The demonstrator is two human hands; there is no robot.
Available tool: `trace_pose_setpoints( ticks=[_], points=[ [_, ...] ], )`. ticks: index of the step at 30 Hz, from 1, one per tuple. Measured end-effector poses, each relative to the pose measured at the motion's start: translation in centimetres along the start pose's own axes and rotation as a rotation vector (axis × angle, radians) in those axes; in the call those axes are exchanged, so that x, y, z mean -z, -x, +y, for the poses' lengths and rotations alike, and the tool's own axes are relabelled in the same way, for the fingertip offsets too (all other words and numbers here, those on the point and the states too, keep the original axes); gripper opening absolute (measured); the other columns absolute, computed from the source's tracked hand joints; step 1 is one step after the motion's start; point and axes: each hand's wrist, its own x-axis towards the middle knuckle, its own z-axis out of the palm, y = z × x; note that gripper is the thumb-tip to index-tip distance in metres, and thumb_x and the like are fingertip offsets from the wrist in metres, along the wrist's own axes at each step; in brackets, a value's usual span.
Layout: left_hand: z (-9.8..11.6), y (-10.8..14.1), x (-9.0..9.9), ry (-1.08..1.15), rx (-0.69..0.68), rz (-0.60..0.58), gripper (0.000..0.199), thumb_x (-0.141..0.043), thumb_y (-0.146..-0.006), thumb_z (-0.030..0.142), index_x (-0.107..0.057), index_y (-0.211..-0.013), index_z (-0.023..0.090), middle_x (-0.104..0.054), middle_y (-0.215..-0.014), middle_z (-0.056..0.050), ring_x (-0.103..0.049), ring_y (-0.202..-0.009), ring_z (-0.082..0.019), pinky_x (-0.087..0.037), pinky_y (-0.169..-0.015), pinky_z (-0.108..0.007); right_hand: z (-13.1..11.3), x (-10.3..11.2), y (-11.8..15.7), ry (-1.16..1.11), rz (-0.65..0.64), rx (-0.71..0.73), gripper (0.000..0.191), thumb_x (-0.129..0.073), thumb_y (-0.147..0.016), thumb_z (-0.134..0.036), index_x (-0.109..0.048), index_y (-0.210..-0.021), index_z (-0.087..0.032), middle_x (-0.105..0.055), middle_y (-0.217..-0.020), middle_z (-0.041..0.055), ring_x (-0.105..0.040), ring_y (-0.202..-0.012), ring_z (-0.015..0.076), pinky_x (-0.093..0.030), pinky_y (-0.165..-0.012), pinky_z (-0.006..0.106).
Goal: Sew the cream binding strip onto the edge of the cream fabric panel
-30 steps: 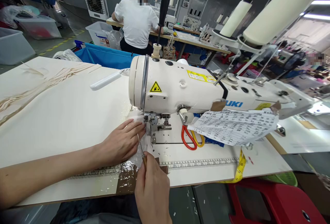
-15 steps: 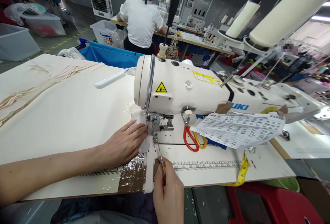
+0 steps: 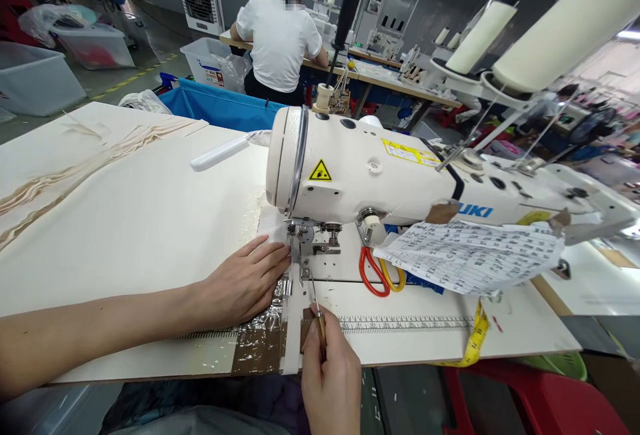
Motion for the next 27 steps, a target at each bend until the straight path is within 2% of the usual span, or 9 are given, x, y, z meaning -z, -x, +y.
trace_pose_setpoints(
  ticks=[4,9,13,16,19,22,24,27],
  points=[
    [-0.1,0.1,-0.1,-0.008,-0.002,-0.001,0.042,-0.045,-0.095,0.025,-0.057,-0.127,0.003,-0.057,-0.132,-0.020,-0.050,-0.125,-0.030,-0.032,-0.113,-0.047,0.1,-0.3,0.3,-0.012,0.050,-0.034,0.042,-0.044,-0.099,-0.047,-0.065,-0.119,-0.016,-0.076,-0.097,0.0122,-0.071,-0.072,0.0188,-0.056,-0.056,0.022],
    [-0.3,-0.1,-0.3,-0.031,0.007,-0.013,0.042,-0.043,-0.094,0.025,-0.059,-0.126,0.002,-0.058,-0.133,-0.020,-0.051,-0.124,-0.030,-0.032,-0.113,-0.047,-0.6,-0.3,0.5,-0.042,0.079,-0.111,0.044,-0.045,-0.098,-0.052,-0.066,-0.119,-0.019,-0.075,-0.108,0.0115,-0.073,-0.083,0.0199,-0.052,-0.049,0.019],
    [-0.7,-0.4,-0.5,-0.024,0.026,-0.033,0.044,-0.043,-0.094,0.026,-0.058,-0.127,0.001,-0.057,-0.133,-0.020,-0.051,-0.124,-0.030,-0.032,-0.113,-0.046,-1.6,-0.4,0.4,-0.028,0.147,-0.140,0.042,-0.048,-0.096,-0.053,-0.064,-0.121,-0.023,-0.073,-0.115,0.0082,-0.071,-0.100,0.0216,-0.057,-0.069,0.023],
    [-1.0,-0.6,-0.5,-0.010,0.046,-0.037,0.045,-0.041,-0.096,0.026,-0.056,-0.129,0.000,-0.056,-0.135,-0.020,-0.049,-0.125,-0.030,-0.032,-0.113,-0.046,-2.4,-0.5,0.1,-0.071,0.151,-0.142,0.045,-0.044,-0.099,-0.050,-0.054,-0.132,-0.021,-0.073,-0.109,0.0090,-0.072,-0.091,0.0187,-0.056,-0.069,0.022],
    [-1.4,-0.9,-0.2,0.015,0.070,-0.055,0.042,-0.040,-0.095,0.024,-0.057,-0.127,0.001,-0.057,-0.131,-0.019,-0.051,-0.121,-0.029,-0.037,-0.109,-0.043,-2.9,-0.9,-0.6,-0.064,0.142,-0.032,0.037,-0.042,-0.102,-0.042,-0.055,-0.128,-0.020,-0.072,-0.107,0.0096,-0.071,-0.086,0.0167,-0.054,-0.065,0.021],
    [-1.7,-1.3,-0.1,0.052,0.095,-0.085,0.039,-0.043,-0.093,0.021,-0.058,-0.124,0.002,-0.058,-0.125,-0.017,-0.053,-0.114,-0.028,-0.043,-0.101,-0.041,-3.1,-1.6,-1.7,0.010,0.108,0.209,0.022,-0.043,-0.101,-0.030,-0.060,-0.113,-0.021,-0.071,-0.101,0.0076,-0.069,-0.083,0.0154,-0.053,-0.064,0.020],
    [-1.9,-1.4,-0.2,0.077,0.102,-0.100,0.038,-0.045,-0.092,0.021,-0.057,-0.123,0.002,-0.058,-0.122,-0.017,-0.053,-0.111,-0.028,-0.045,-0.097,-0.041,-3.1,-2.2,-2.5,0.062,0.065,0.363,0.021,-0.043,-0.101,-0.024,-0.060,-0.111,-0.021,-0.068,-0.094,0.0064,-0.068,-0.080,0.0152,-0.052,-0.063,0.021],
    [-2.2,-1.5,-0.4,0.106,0.092,-0.104,0.036,-0.043,-0.093,0.022,-0.058,-0.119,0.003,-0.059,-0.122,-0.017,-0.053,-0.110,-0.028,-0.047,-0.094,-0.042,-3.2,-3.2,-3.4,0.187,0.047,0.481,0.022,-0.041,-0.101,-0.020,-0.059,-0.114,-0.017,-0.066,-0.090,0.0067,-0.067,-0.078,0.0159,-0.050,-0.059,0.022]
  ],
)
